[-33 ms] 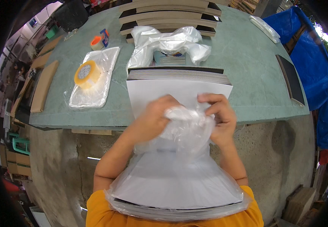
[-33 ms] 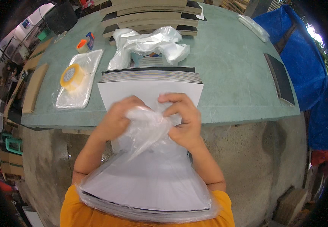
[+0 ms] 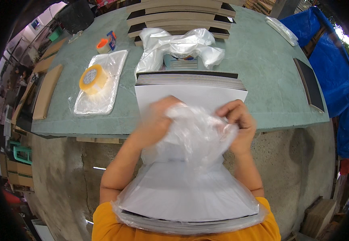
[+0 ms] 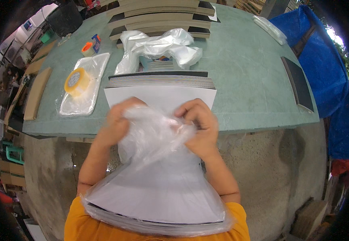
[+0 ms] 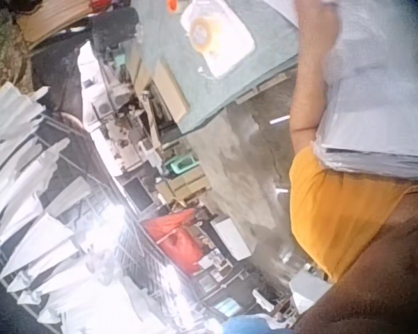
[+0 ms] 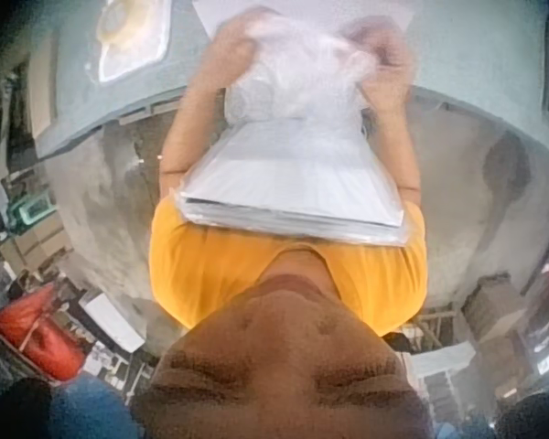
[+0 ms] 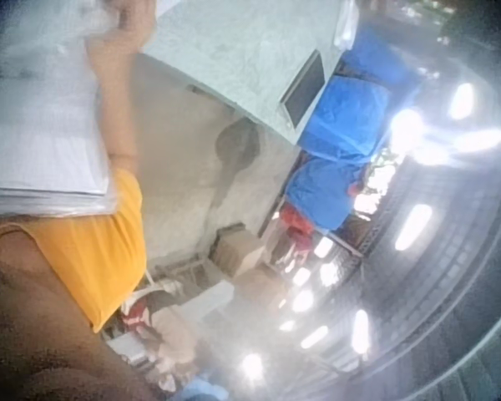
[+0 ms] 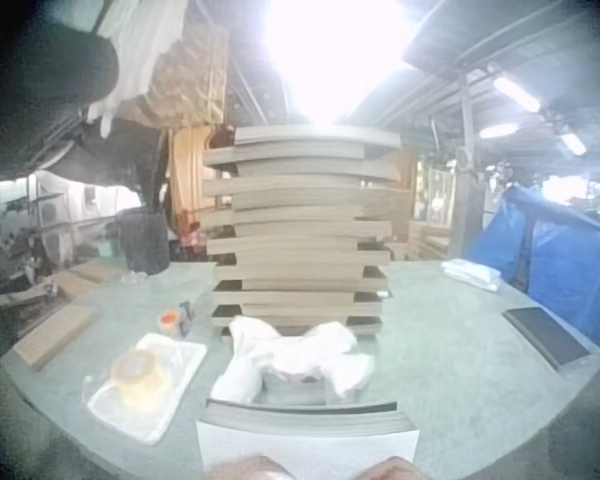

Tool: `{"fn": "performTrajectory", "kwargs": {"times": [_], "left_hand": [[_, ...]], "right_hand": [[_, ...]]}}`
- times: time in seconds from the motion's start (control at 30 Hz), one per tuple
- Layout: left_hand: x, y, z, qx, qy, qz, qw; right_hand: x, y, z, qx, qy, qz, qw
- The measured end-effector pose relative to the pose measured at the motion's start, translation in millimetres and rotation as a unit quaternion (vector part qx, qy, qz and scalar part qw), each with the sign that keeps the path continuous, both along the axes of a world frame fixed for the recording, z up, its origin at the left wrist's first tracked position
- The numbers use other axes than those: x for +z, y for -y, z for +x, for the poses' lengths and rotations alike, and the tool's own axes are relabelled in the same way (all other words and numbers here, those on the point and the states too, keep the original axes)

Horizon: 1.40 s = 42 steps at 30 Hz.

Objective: The person places black folders into plastic bags by hand one by one, smoothing the plastic over each folder.

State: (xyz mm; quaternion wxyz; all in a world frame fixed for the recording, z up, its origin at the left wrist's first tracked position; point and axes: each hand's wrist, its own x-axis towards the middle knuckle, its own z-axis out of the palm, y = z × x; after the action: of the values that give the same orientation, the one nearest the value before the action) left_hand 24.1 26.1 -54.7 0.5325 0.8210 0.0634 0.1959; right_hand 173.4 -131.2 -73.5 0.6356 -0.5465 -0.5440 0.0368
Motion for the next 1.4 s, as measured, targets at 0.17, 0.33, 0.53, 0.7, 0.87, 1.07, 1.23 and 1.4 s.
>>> {"fn": "performTrajectory", "kwargs": {"times": [0.17,0.33,0.53,0.7,0.87,1.07,1.23,1.4], "left_hand": [[8,-21,-31,0.335,0.120,-0.245,0.902],[11,-28,-33,0.202,-0.035,-0.051,0.977],[15,21,-5,0.048,-0.163,0.141,0.975],[-27,-18,-39,0.083,-0.079,0.089,0.989],[-21,-12,-40,0.178,-0.127,-0.150,0.964],[-19,-23,-51,0.258,-0.143,-0.198,0.935],[12,-52,-77,0.443,0.000,-0.048,0.895],[38,37,-24,0.080,-0.028,0.056,0.995]], "right_hand": [[0,25,-21,0.088,-0.205,-0.145,0.964],[-20,41,4,0.047,-0.130,-0.122,0.983],[20,4,-39,0.050,-0.004,-0.168,0.985],[7,36,57,0.086,-0.497,0.103,0.858],[-17,23,6,0.227,-0.421,-0.106,0.872],[-18,33,21,0.215,-0.365,-0.253,0.870],[-4,35,13,0.220,-0.420,-0.238,0.848],[2,0,-24,0.189,-0.381,-0.206,0.881]]}}
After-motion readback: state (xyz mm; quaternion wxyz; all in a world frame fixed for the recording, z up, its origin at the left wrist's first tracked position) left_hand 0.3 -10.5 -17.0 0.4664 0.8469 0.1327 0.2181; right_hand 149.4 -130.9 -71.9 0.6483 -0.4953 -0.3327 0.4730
